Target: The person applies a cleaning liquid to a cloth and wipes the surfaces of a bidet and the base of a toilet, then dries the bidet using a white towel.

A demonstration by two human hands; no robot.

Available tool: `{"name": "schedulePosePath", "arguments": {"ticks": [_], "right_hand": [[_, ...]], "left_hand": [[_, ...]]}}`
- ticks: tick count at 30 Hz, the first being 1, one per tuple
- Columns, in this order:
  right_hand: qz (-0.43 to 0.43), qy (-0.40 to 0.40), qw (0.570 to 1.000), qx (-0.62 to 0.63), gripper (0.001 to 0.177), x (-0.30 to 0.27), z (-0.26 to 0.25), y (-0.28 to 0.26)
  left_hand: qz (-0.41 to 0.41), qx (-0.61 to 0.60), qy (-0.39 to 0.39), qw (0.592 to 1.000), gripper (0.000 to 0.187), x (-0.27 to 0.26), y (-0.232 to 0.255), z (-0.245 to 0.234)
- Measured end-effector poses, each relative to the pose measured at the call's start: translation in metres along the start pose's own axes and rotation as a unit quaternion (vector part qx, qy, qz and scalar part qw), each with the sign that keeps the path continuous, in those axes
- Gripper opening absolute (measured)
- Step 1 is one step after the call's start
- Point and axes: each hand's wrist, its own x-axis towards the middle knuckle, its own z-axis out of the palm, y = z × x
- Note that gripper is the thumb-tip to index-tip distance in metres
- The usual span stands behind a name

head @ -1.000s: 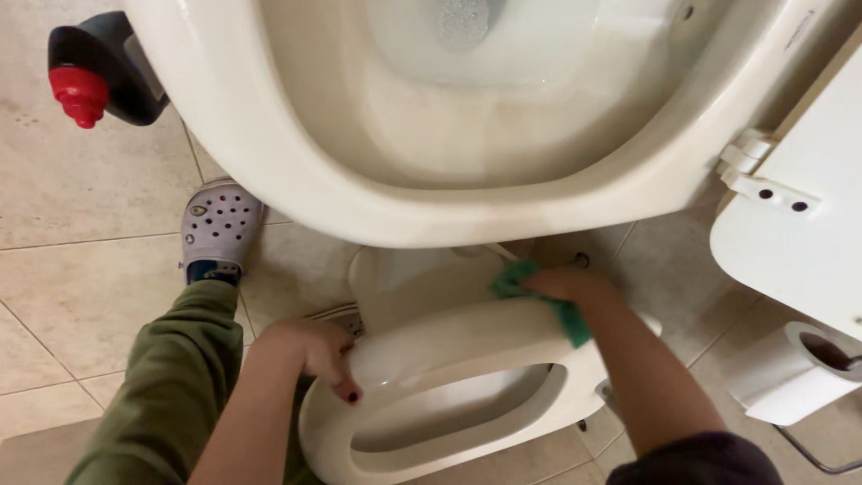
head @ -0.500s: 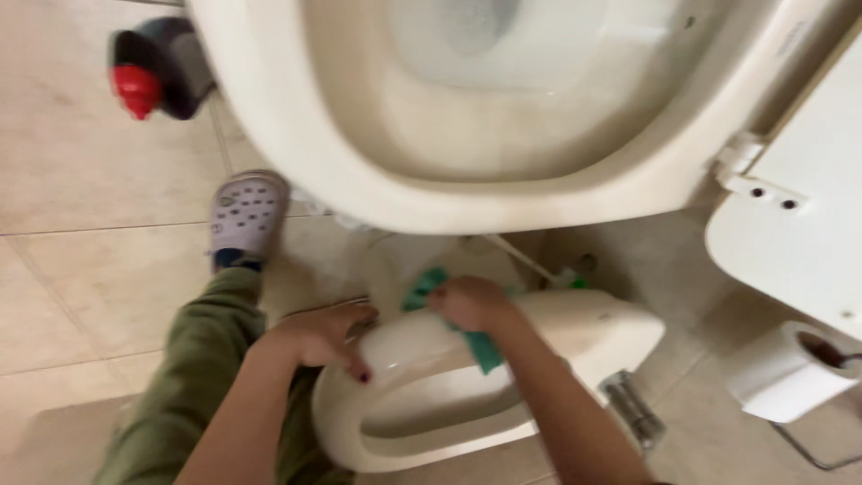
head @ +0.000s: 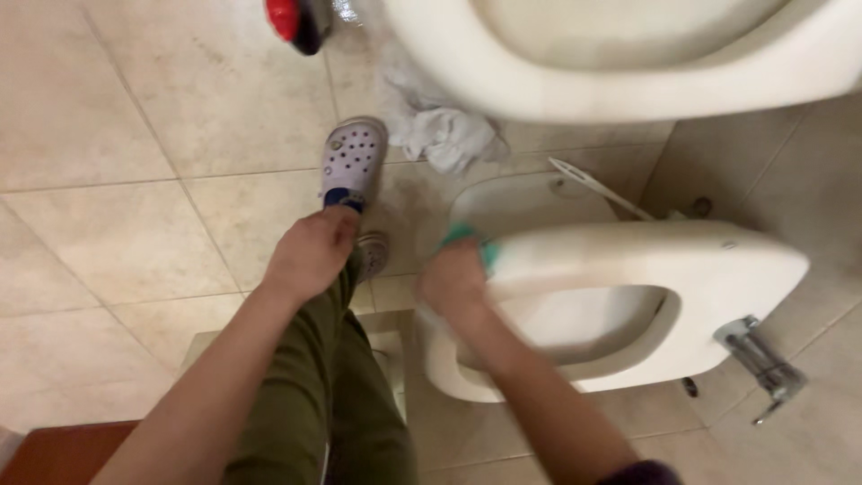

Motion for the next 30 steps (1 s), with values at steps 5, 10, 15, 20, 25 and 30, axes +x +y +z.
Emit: {"name": "schedulePosePath", "arguments": {"ticks": [5, 10, 15, 20, 25, 30], "right_hand": [[0.128, 0.042, 0.979, 0.150, 0.047, -0.008, -0.035, 0.070], [0.115, 0.038, 0.993, -0.018, 0.046, -0.024, -0.028, -0.031], [0.063, 0.141, 0.971, -0.181, 0.054, -0.033, 0.031, -0.105], [0.002, 0.538, 0.804, 0.252, 0.032, -0.091, 0.088, -0.115], [0.190, 0.543, 0.736, 0.357, 0.069, -0.084, 0.106, -0.108], [0.296, 0.513, 0.692, 0.412, 0.077, -0.049, 0.134, -0.116]], "left_hand": [[-0.085, -0.215, 0.116, 0.966, 0.022, -0.030, -0.032, 0.061], [-0.107, -0.405, 0.074, 0.905, 0.031, -0.047, -0.022, 0.145], [-0.112, -0.606, -0.035, 0.787, 0.053, -0.056, -0.023, 0.173], [-0.125, -0.603, -0.200, 0.762, 0.074, -0.047, -0.034, 0.207], [-0.039, -0.502, -0.124, 0.855, 0.078, -0.007, -0.023, 0.254], [-0.016, -0.651, -0.076, 0.755, 0.065, -0.019, -0.017, 0.287]]}}
